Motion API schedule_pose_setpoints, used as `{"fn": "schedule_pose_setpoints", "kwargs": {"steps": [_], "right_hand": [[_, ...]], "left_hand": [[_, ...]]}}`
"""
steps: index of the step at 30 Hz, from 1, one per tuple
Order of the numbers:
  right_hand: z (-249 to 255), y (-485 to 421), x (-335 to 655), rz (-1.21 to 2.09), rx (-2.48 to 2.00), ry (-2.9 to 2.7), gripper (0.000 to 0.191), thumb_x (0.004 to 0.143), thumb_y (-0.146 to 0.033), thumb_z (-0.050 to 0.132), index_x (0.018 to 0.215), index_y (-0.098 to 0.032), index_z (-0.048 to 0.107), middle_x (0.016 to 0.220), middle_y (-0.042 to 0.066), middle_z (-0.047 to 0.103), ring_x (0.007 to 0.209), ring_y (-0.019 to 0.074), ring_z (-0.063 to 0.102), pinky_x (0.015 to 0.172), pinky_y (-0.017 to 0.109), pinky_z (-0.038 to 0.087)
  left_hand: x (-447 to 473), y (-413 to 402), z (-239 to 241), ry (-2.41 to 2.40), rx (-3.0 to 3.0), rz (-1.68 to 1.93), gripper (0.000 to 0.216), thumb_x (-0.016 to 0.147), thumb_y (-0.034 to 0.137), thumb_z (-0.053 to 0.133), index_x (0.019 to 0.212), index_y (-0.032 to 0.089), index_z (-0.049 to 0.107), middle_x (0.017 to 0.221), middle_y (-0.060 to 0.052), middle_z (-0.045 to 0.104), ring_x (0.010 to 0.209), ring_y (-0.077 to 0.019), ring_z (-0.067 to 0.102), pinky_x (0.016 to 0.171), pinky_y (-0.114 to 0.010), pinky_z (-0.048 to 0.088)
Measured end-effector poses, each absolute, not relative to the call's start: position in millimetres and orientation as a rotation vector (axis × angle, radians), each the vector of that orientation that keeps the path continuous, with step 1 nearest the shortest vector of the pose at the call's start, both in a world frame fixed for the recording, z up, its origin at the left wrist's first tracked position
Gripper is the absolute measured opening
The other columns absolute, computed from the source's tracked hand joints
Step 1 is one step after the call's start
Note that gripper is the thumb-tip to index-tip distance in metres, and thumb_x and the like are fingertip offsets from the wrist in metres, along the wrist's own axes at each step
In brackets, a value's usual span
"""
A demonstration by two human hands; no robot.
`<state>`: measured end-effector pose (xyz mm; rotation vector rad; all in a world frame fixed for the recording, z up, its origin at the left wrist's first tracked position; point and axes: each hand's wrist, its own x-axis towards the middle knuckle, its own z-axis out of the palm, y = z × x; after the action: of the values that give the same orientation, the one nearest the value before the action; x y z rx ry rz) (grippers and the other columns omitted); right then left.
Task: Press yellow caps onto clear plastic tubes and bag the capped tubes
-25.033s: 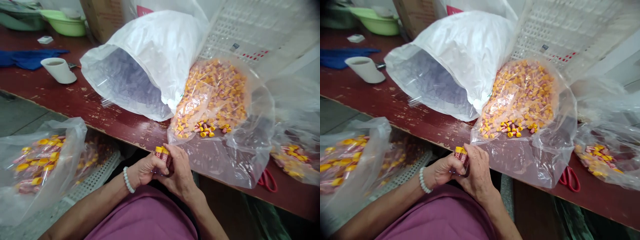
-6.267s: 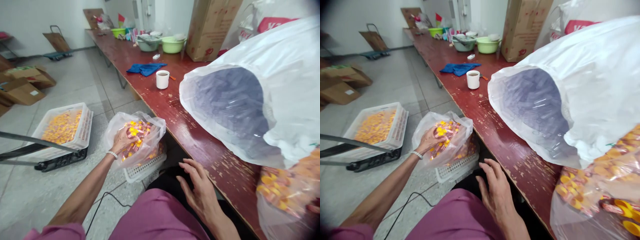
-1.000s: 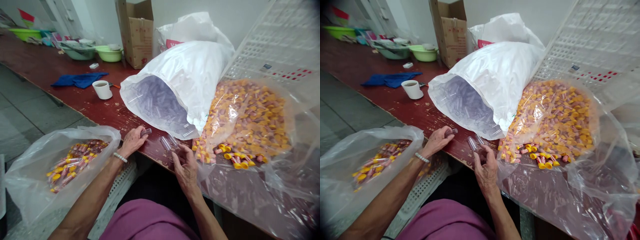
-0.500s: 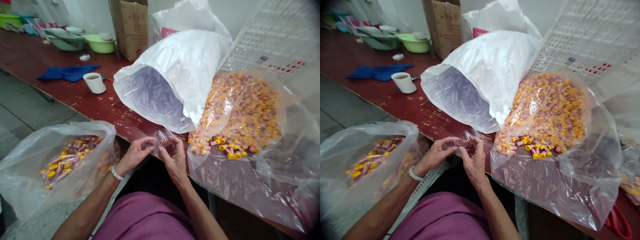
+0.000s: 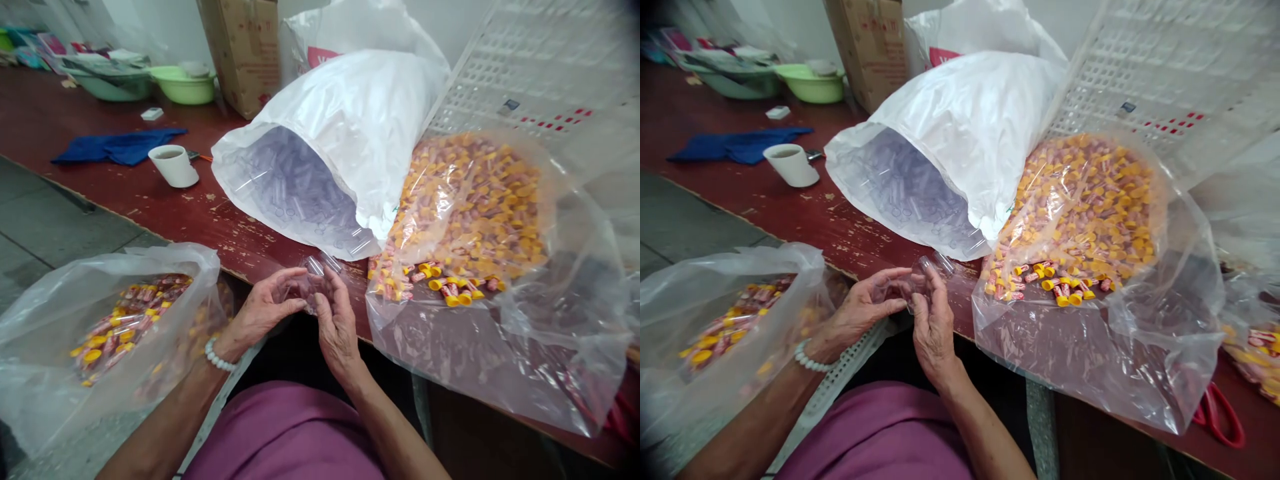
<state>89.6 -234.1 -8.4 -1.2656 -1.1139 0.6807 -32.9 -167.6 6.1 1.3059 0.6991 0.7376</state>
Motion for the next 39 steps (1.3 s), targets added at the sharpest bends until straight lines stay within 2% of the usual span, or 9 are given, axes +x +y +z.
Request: {"fn": "schedule_pose_setpoints", "kwargs": {"steps": [6,12,15,17,20,24,29,34,39], "right_hand": [[-11,-242,87,0.591,-1.422,-1.229,0.051,0.095,-0.037,0.03,0.143,-0.022,0.025,0.142,0.009,0.038,0.132,0.0198,0.035,0.109,0.045,0.033],[-2,-257,90,0.284,-1.597,-1.587,0.089,0.086,-0.052,0.046,0.147,-0.011,-0.004,0.152,0.017,0.015,0.14,0.0293,0.016,0.11,0.053,0.025],[12,-269,109,0.228,-1.545,-1.693,0.084,0.085,-0.048,0.051,0.146,-0.01,0.008,0.15,0.019,0.02,0.139,0.0281,0.022,0.108,0.048,0.031],[18,-278,136,0.092,-1.536,-1.624,0.055,0.09,-0.034,0.048,0.139,-0.016,0.031,0.143,0.015,0.037,0.133,0.0239,0.034,0.105,0.043,0.036],[14,-290,190,-0.162,-1.73,-1.343,0.026,0.09,-0.016,0.04,0.11,-0.02,0.056,0.108,0.009,0.061,0.107,0.0185,0.054,0.092,0.037,0.045],[-9,-289,241,-0.164,-2.07,-1.387,0.017,0.083,-0.012,0.046,0.089,-0.017,0.061,0.09,0.008,0.063,0.091,0.0218,0.055,0.083,0.038,0.046],[-22,-271,240,-0.103,-2.195,-1.558,0.029,0.083,-0.022,0.055,0.112,-0.019,0.058,0.111,0.011,0.06,0.101,0.0249,0.052,0.086,0.037,0.043],[-25,-271,249,-0.072,-2.246,-1.485,0.029,0.088,-0.023,0.047,0.115,-0.018,0.055,0.102,0.011,0.062,0.088,0.022,0.059,0.074,0.032,0.045],[-12,-297,255,-0.087,-2.162,-1.141,0.03,0.092,-0.031,0.04,0.11,-0.014,0.056,0.098,0.013,0.064,0.081,0.0195,0.06,0.07,0.032,0.046]], "left_hand": [[-13,-190,1,0.587,0.91,0.742,0.041,0.075,0.019,0.069,0.115,0.022,0.062,0.116,-0.006,0.065,0.107,-0.0182,0.058,0.093,-0.027,0.045],[-8,-198,6,0.653,0.868,0.73,0.042,0.066,0.012,0.075,0.106,0.021,0.066,0.111,-0.005,0.068,0.098,-0.0187,0.064,0.083,-0.025,0.052],[-8,-196,8,0.706,0.906,0.71,0.036,0.061,0.011,0.078,0.095,0.018,0.069,0.098,-0.005,0.072,0.084,-0.0174,0.067,0.072,-0.024,0.055],[-6,-196,9,0.691,0.897,0.681,0.031,0.062,0.014,0.078,0.092,0.017,0.069,0.087,-0.005,0.073,0.077,-0.0174,0.067,0.07,-0.027,0.056],[-2,-198,10,0.663,0.856,0.664,0.027,0.064,0.015,0.077,0.09,0.017,0.068,0.077,-0.004,0.072,0.076,-0.0187,0.068,0.07,-0.029,0.056],[5,-202,10,0.651,0.879,0.662,0.028,0.063,0.014,0.076,0.089,0.018,0.066,0.085,-0.004,0.072,0.072,-0.0192,0.068,0.057,-0.025,0.053],[12,-207,11,0.659,0.935,0.636,0.029,0.064,0.015,0.076,0.09,0.017,0.063,0.084,-0.004,0.071,0.069,-0.0178,0.067,0.054,-0.024,0.051],[17,-210,10,0.71,1.028,0.614,0.033,0.063,0.018,0.078,0.091,0.015,0.062,0.082,-0.005,0.071,0.066,-0.0167,0.066,0.053,-0.024,0.051],[24,-219,5,0.731,1.041,0.617,0.036,0.057,0.018,0.08,0.088,0.015,0.062,0.087,-0.005,0.07,0.082,-0.0211,0.067,0.053,-0.024,0.052]]}}
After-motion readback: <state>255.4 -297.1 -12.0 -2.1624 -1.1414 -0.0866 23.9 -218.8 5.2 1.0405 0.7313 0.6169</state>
